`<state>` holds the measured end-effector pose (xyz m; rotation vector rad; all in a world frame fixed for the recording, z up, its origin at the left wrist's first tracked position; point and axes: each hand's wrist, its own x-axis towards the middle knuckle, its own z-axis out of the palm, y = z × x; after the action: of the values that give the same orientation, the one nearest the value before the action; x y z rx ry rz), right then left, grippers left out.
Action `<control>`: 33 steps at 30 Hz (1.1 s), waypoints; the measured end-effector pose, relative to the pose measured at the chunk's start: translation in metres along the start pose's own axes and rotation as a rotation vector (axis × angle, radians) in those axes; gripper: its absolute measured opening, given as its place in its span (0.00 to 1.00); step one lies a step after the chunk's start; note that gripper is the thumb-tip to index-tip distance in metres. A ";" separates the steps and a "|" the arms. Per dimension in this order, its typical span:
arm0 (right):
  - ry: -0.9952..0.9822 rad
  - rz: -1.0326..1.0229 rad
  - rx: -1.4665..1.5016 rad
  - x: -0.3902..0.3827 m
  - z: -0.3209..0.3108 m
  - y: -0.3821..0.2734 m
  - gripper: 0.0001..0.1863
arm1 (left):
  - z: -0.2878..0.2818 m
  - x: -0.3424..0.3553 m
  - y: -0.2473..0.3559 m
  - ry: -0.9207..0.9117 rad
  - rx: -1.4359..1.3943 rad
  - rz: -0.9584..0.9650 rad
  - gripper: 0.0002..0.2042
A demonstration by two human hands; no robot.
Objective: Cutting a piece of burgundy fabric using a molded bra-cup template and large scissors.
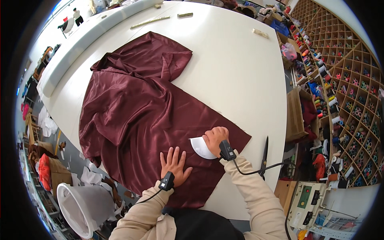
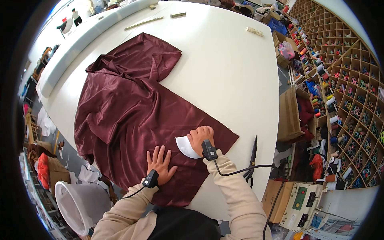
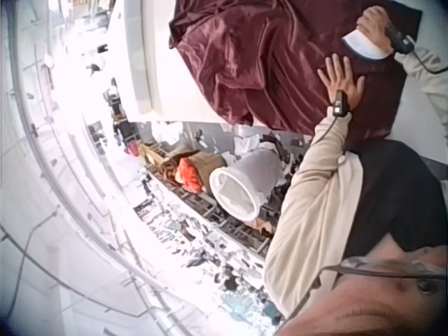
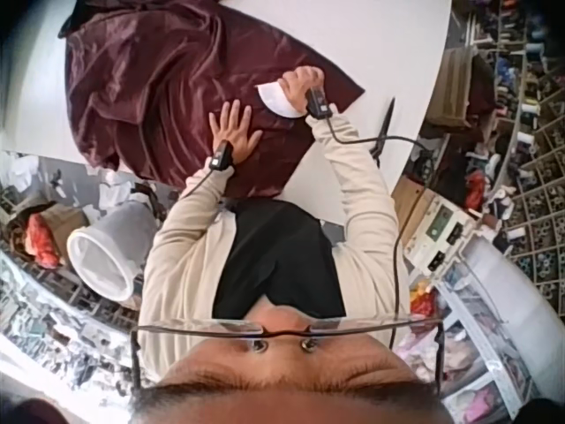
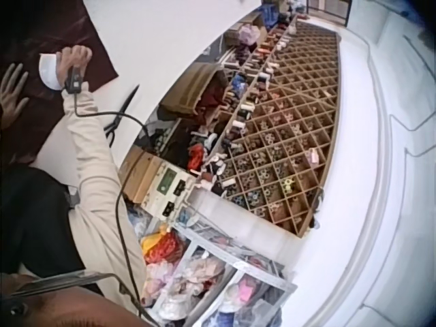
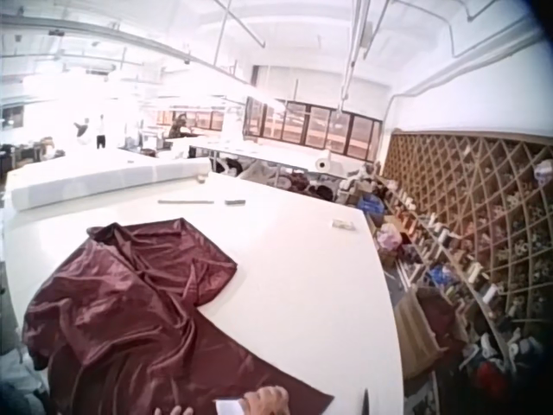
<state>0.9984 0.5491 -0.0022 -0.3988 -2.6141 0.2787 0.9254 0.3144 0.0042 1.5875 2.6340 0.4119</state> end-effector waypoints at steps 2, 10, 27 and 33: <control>-0.009 0.018 -0.019 0.001 -0.010 -0.001 0.08 | 0.003 0.001 0.002 -0.004 -0.013 0.007 0.33; 0.183 0.349 -0.014 -0.101 -0.112 0.037 0.14 | 0.001 -0.002 0.001 0.004 -0.036 -0.015 0.34; -0.197 0.925 -0.160 -0.237 -0.140 0.008 0.29 | -0.028 -0.056 0.009 -0.040 -0.061 0.020 0.34; -0.371 1.021 0.029 -0.238 -0.159 0.033 0.15 | -0.017 -0.095 0.020 -0.082 -0.077 -0.001 0.35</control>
<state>1.2837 0.5221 0.0250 -1.7948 -2.4911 0.7660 0.9852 0.2373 0.0155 1.5454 2.5267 0.4328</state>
